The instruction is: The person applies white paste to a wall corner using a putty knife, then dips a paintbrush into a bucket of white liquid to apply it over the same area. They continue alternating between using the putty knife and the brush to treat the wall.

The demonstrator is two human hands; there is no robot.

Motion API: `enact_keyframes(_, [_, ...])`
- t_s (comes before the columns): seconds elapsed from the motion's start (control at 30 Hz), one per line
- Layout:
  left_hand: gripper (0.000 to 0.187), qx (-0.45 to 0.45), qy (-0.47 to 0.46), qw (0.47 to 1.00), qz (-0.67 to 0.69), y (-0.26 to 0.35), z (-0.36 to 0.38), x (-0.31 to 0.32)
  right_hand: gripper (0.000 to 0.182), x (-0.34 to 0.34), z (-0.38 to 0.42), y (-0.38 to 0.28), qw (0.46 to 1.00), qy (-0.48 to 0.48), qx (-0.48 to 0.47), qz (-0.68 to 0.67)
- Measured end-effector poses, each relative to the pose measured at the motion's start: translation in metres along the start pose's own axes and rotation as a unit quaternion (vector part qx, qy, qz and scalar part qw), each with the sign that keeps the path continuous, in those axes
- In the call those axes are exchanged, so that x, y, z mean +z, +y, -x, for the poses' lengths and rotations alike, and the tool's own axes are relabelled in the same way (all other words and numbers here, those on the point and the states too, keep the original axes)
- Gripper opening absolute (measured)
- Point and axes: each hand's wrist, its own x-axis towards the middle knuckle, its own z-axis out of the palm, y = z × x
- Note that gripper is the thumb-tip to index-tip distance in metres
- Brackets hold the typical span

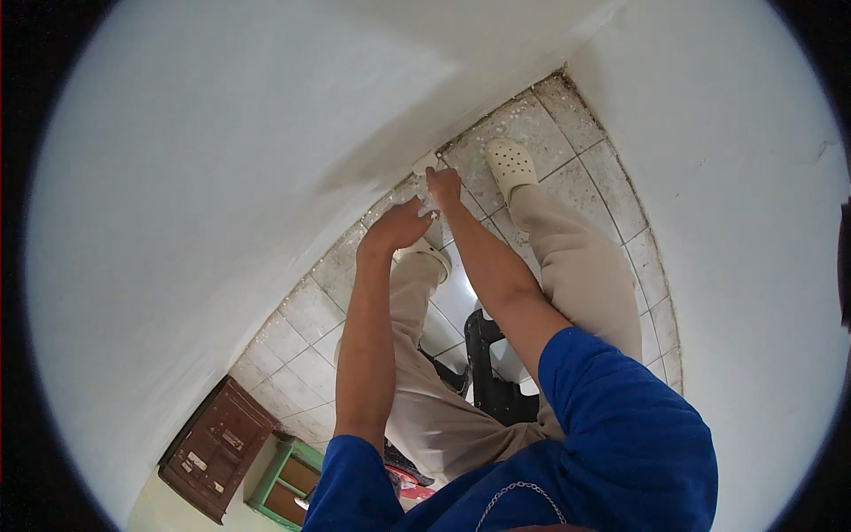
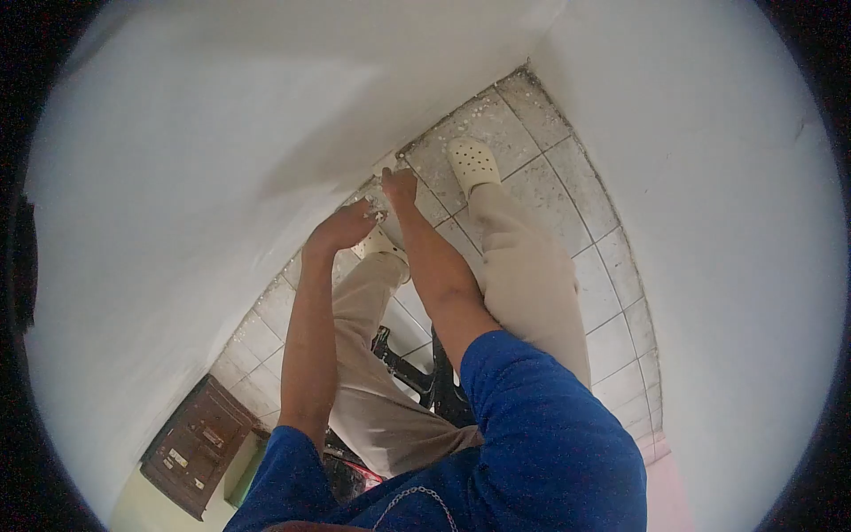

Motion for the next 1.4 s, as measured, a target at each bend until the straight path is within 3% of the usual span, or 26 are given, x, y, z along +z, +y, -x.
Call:
enact_keyframes(0.13, [0.056,0.013,0.013,1.000,0.010,0.015,0.009,-0.010,0.040,-0.034,0.035,0.014,0.994,0.041,-0.106,0.007])
enact_keyframes(0.33, [0.054,0.027,0.032,0.999,0.013,0.015,0.014,-0.005,0.046,-0.059,0.043,0.025,0.998,-0.038,-0.039,0.044])
enact_keyframes(0.53, [0.055,-0.004,0.021,1.000,0.013,-0.007,0.006,-0.004,0.039,-0.017,0.020,0.030,0.988,-0.113,-0.075,0.080])
enact_keyframes(0.63, [0.053,-0.009,0.018,1.000,0.006,-0.011,0.008,-0.003,0.036,0.023,-0.016,0.052,0.940,-0.095,-0.281,0.171])
enact_keyframes(0.73, [0.051,-0.028,0.001,1.000,0.012,-0.010,0.015,-0.005,0.036,-0.010,0.026,0.008,0.990,-0.133,-0.037,-0.007])
enact_keyframes(0.83, [0.051,-0.030,-0.005,0.999,0.021,-0.008,0.009,-0.007,0.036,-0.025,0.043,0.021,0.994,-0.107,-0.011,0.036])
enact_keyframes(0.93, [0.052,-0.012,0.010,1.000,0.021,-0.010,0.007,-0.003,0.036,-0.015,0.024,0.034,0.987,-0.118,-0.022,0.103])
enact_keyframes(1.07, [0.052,0.009,0.008,0.999,0.039,-0.024,-0.004,0.004,0.034,-0.002,0.010,0.035,0.983,-0.155,-0.086,0.056])
enact_keyframes(1.13, [0.052,-0.016,0.004,0.999,0.034,0.001,0.017,-0.012,0.033,0.007,-0.004,0.045,0.978,-0.163,-0.094,0.092])
enact_keyframes(1.23, [0.051,-0.017,0.010,0.999,0.030,-0.002,0.014,-0.011,0.030,0.004,0.005,0.038,0.993,-0.100,-0.031,0.061])
enact_keyframes(1.3, [0.050,-0.006,0.007,0.999,0.037,-0.007,0.009,-0.004,0.029,0.004,-0.002,0.035,0.964,-0.174,-0.129,0.155])
enact_keyframes(1.4, [0.049,-0.003,0.004,0.999,0.047,-0.002,0.012,-0.008,0.029,0.006,0.003,0.040,0.934,-0.177,-0.199,0.239])
